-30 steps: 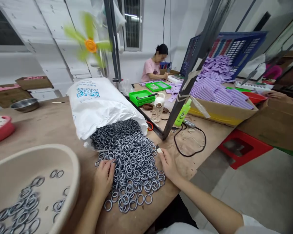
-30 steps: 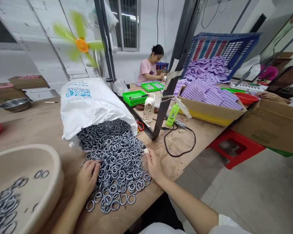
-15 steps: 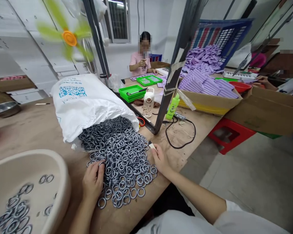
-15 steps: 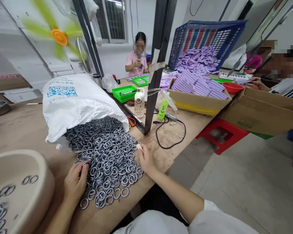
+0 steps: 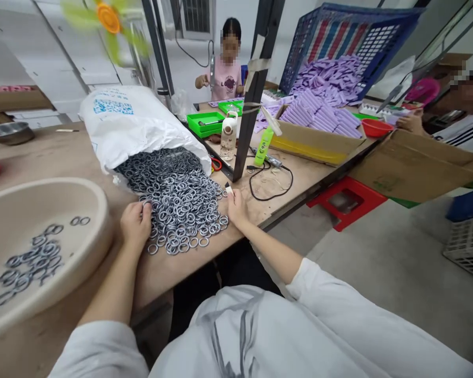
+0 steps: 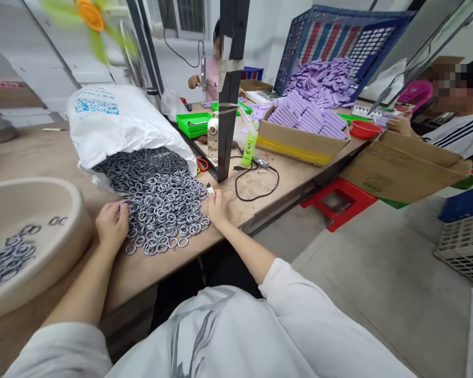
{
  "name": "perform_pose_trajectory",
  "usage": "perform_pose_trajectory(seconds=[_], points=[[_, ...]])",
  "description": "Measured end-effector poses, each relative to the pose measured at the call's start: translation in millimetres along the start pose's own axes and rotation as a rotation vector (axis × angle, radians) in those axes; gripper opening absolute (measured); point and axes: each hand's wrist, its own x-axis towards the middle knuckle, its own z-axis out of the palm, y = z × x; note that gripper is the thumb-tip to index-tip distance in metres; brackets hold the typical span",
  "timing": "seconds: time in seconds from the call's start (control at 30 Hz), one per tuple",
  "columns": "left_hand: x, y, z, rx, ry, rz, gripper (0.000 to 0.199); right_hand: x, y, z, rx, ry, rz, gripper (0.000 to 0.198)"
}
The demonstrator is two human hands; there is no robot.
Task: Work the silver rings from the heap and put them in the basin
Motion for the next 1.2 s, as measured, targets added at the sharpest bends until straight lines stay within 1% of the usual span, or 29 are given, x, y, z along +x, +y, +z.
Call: perform_pose_trajectory(seconds=[0.1,0.2,0.37,0.53,0.73,0.97,1.2], points=[[0.2,1.8,2.9,0.018,-0.013,-0.001,0.033,1.4,-2.1,0.7,-0.024,-0.027,-0.028,0.030],[-0.3,5.5,6.1,0.016,-0.043,0.028,0.031,2.4,-3.3,0.9,-0.042,-0.034,-0.040,0.031],[-1.6,8.9,9.9,-0.007,-0.053,0.068,0.031,3.0,-1.8,0.5,-0.065,-0.040,-0.051,0.032],[-4.7,9.0,8.5,0.032,-0.077,0.043,0.030,4.1,0.7,2.8,-0.071,-0.063,-0.061,0.033],[-9.4,12.4,1.0,0.117,-0.078,0.017,0.037,5.6,2.9,6.3,-0.051,-0.087,-0.083,0.032],[-12.5,14.9,-1.6,0.081,-0.060,-0.006,0.045,2.9,3.9,2.9,-0.050,-0.111,-0.118,0.033],[-11.3,17.9,2.3,0.079,-0.041,-0.055,0.049,-0.7,2.2,-0.9,-0.075,-0.154,-0.143,0.032]])
